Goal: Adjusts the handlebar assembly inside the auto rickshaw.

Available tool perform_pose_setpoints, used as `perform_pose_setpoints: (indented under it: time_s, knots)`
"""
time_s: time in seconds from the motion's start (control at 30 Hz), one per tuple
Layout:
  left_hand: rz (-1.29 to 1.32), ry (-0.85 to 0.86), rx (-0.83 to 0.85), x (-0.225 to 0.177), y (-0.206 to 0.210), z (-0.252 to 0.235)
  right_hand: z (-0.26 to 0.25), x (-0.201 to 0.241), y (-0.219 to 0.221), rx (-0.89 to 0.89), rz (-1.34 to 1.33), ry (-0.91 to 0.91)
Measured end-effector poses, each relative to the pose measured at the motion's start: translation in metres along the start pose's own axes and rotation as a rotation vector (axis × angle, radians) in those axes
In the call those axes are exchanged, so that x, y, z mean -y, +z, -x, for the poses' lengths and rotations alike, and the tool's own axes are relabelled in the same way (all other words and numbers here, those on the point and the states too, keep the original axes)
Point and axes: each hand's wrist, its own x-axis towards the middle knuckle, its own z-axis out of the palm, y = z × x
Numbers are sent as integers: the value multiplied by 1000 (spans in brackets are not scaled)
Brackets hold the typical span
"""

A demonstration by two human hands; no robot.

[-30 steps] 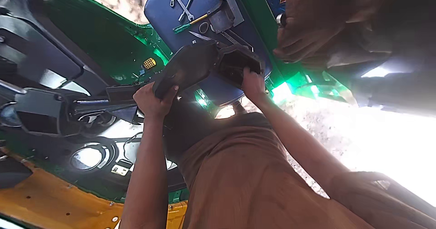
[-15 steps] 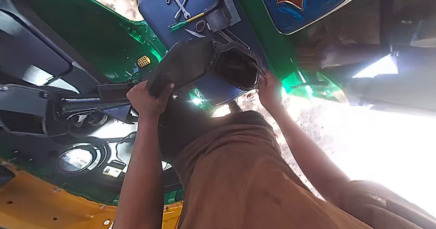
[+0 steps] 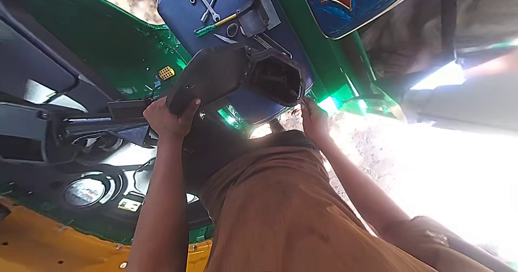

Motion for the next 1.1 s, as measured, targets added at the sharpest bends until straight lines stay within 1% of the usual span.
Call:
perform_pose_setpoints:
  time_s: [0.1,0.17,0.23,0.27,0.3,0.37,0.43,0.47,0.5,0.57,0.6,0.67,0.77,0.8,0.83,0.9,0.97,1.0,1.03,1.07,1.1]
  knots:
    - [-5,-6,11,1,0,0,-5,5,4,61,15,-50]
    - [-5,3,16,3,0,0,-14,15,8,68,-8,-88]
    - [-5,11,12,2,1,1,-28,27,9,5,-91,-140]
    - [-6,9,6,2,2,0,-38,34,10,-36,-167,-135]
    - [-6,6,-1,2,2,1,-47,41,12,-45,-280,-86]
    - [-3,-5,-2,4,2,2,-69,52,24,20,-563,88]
    - [5,-20,2,5,1,2,-88,59,43,119,-763,310]
    - [8,-20,-6,5,3,2,-95,62,52,140,-833,432]
    - [12,-16,-19,5,5,2,-103,65,59,142,-896,541]
    - [15,-22,-17,3,6,3,-112,65,71,82,-1036,731]
    - [12,-25,-9,2,6,4,-114,63,74,56,-1081,771]
    - [-2,-13,-8,0,5,4,-115,61,70,35,-1208,761]
    - [-1,4,-25,3,4,4,-108,63,50,101,-1630,769]
    - [1,5,-22,5,3,4,-102,62,46,95,-1755,792]
    - [-1,2,-18,6,2,2,-95,63,42,79,-1824,810]
    - [-5,-14,-12,6,1,0,-80,57,43,91,-1847,826]
    - [-2,-53,7,5,-2,-2,-67,46,48,202,-1766,806]
    - [-1,-52,5,4,-2,-3,-63,44,50,208,-1685,779]
    - [1,-46,-2,4,-1,-4,-61,44,51,185,-1557,727]
    - [-1,-41,-1,5,0,-3,-61,45,53,146,-1374,647]
    - [-4,-30,-2,6,0,0,-59,44,54,102,-1106,531]
